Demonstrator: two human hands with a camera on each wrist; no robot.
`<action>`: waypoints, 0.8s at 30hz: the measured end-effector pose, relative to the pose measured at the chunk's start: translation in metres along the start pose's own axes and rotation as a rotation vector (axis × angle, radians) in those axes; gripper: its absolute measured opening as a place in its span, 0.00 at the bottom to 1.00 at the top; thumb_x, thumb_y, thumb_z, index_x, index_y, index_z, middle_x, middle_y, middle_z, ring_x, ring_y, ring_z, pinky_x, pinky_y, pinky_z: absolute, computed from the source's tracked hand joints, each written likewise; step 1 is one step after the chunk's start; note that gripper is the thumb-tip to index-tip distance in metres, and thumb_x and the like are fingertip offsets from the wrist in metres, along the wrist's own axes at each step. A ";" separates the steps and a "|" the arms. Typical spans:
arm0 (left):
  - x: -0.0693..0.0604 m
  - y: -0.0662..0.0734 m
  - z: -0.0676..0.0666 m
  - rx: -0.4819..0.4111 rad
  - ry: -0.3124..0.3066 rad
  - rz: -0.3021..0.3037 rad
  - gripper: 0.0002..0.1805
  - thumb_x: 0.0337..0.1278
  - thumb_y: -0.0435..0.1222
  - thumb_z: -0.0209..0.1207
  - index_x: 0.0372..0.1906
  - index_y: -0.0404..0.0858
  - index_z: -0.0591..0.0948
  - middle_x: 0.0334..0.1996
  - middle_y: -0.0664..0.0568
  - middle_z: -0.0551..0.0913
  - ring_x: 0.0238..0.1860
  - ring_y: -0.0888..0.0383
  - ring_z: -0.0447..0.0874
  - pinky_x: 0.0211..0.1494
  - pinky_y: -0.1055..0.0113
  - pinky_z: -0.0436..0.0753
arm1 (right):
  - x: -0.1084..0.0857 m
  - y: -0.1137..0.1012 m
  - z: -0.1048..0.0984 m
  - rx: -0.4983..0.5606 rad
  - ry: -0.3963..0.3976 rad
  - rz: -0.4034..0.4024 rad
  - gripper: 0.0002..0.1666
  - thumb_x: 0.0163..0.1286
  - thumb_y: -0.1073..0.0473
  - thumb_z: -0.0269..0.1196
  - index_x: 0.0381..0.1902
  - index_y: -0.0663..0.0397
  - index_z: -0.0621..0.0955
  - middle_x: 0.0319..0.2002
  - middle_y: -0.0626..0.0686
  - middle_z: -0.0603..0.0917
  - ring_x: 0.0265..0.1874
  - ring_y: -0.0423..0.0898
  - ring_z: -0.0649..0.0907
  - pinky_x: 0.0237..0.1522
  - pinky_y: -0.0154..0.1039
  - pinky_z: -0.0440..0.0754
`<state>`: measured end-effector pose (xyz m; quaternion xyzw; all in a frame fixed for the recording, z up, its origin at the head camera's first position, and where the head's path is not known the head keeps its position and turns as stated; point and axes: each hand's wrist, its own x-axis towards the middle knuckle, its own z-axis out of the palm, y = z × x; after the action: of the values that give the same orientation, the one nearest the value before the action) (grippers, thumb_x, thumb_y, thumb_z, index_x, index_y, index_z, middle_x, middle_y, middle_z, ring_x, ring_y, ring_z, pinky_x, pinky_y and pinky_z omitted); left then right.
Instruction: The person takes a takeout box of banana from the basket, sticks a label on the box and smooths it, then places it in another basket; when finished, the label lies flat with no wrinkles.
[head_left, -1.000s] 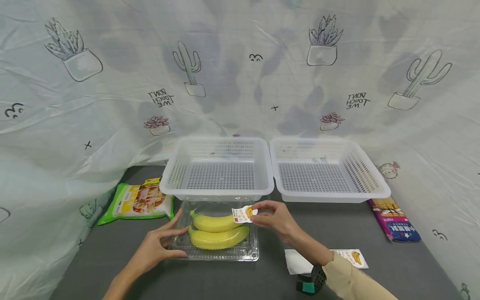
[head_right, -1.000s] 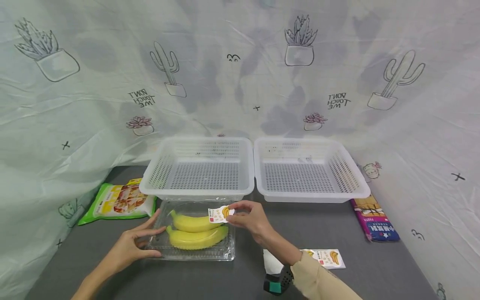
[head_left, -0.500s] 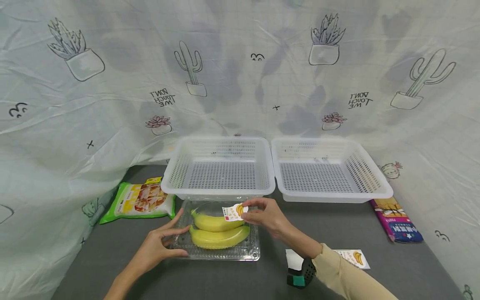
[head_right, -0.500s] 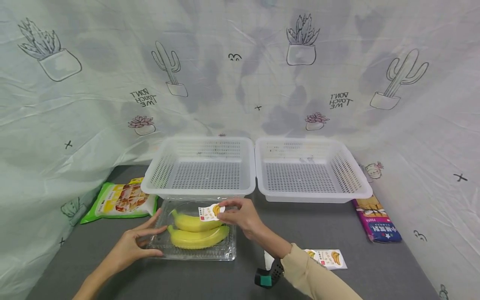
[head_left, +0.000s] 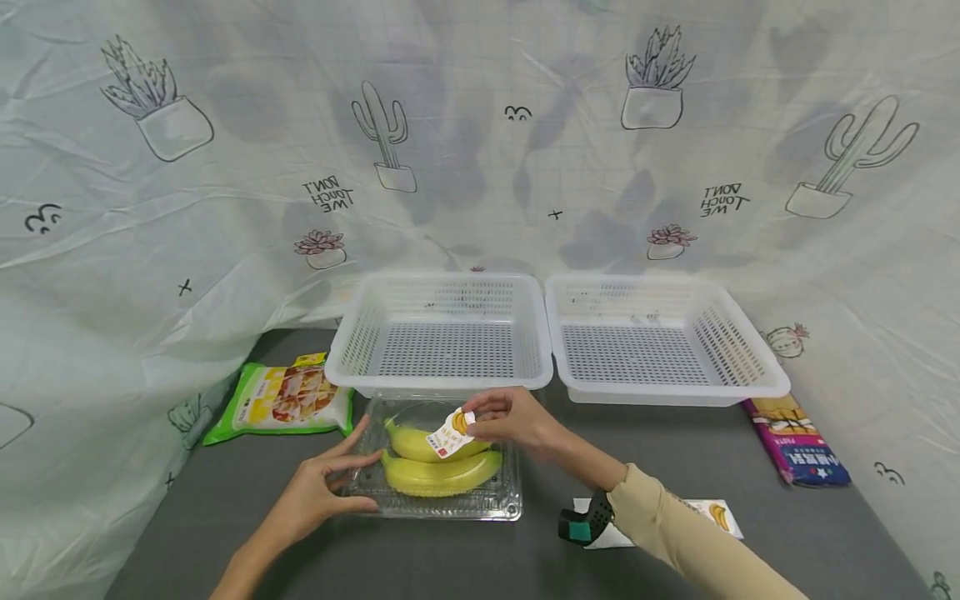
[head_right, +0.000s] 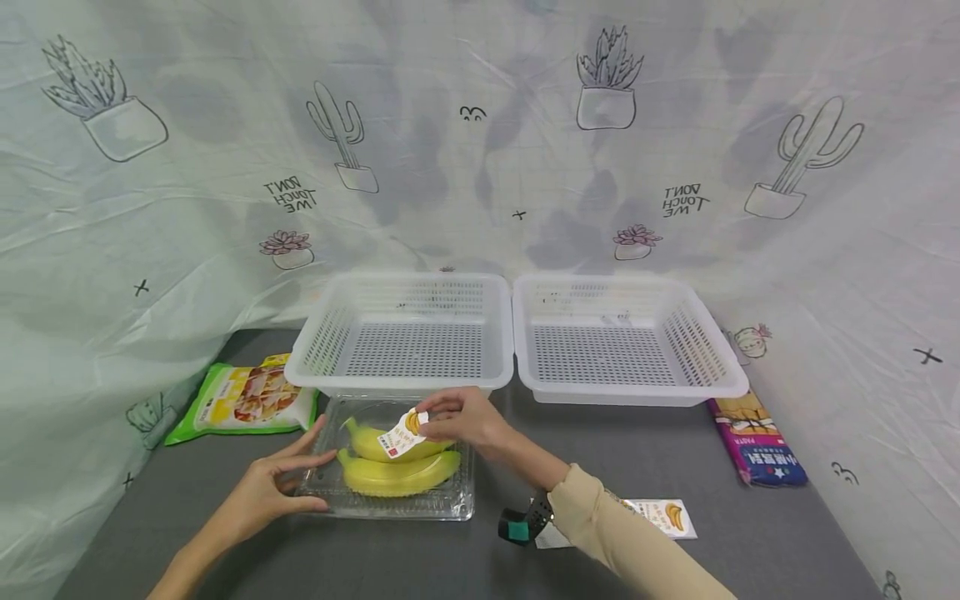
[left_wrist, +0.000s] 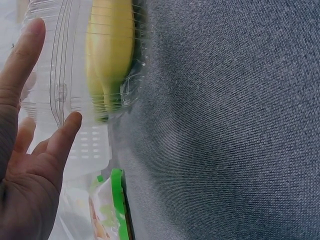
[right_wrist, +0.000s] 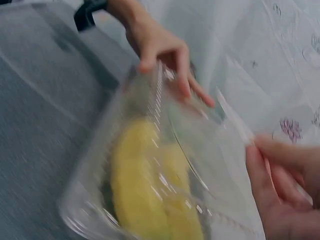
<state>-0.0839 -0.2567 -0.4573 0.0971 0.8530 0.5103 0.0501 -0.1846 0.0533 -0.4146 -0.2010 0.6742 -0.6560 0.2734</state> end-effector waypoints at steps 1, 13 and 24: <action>0.000 0.000 0.000 0.000 0.001 0.002 0.34 0.35 0.38 0.76 0.57 0.40 0.81 0.75 0.53 0.53 0.70 0.38 0.55 0.53 0.53 0.78 | 0.004 0.000 -0.002 -0.015 -0.043 -0.020 0.18 0.60 0.71 0.66 0.49 0.72 0.80 0.37 0.54 0.86 0.35 0.42 0.84 0.45 0.53 0.82; 0.001 -0.001 0.001 0.000 0.001 0.019 0.34 0.36 0.37 0.76 0.57 0.39 0.81 0.75 0.52 0.53 0.69 0.37 0.57 0.52 0.52 0.79 | 0.039 -0.004 -0.013 -0.288 -0.345 -0.080 0.18 0.58 0.68 0.69 0.48 0.62 0.83 0.40 0.52 0.86 0.39 0.44 0.84 0.43 0.41 0.81; 0.001 -0.001 0.001 -0.019 -0.005 0.005 0.35 0.36 0.37 0.76 0.58 0.38 0.81 0.75 0.53 0.53 0.70 0.37 0.54 0.53 0.47 0.77 | 0.057 -0.010 -0.004 -0.577 -0.414 -0.222 0.16 0.57 0.68 0.70 0.46 0.60 0.84 0.40 0.51 0.85 0.34 0.37 0.81 0.39 0.33 0.81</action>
<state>-0.0845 -0.2565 -0.4587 0.0999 0.8479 0.5181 0.0519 -0.2322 0.0202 -0.4104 -0.4701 0.7359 -0.4100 0.2635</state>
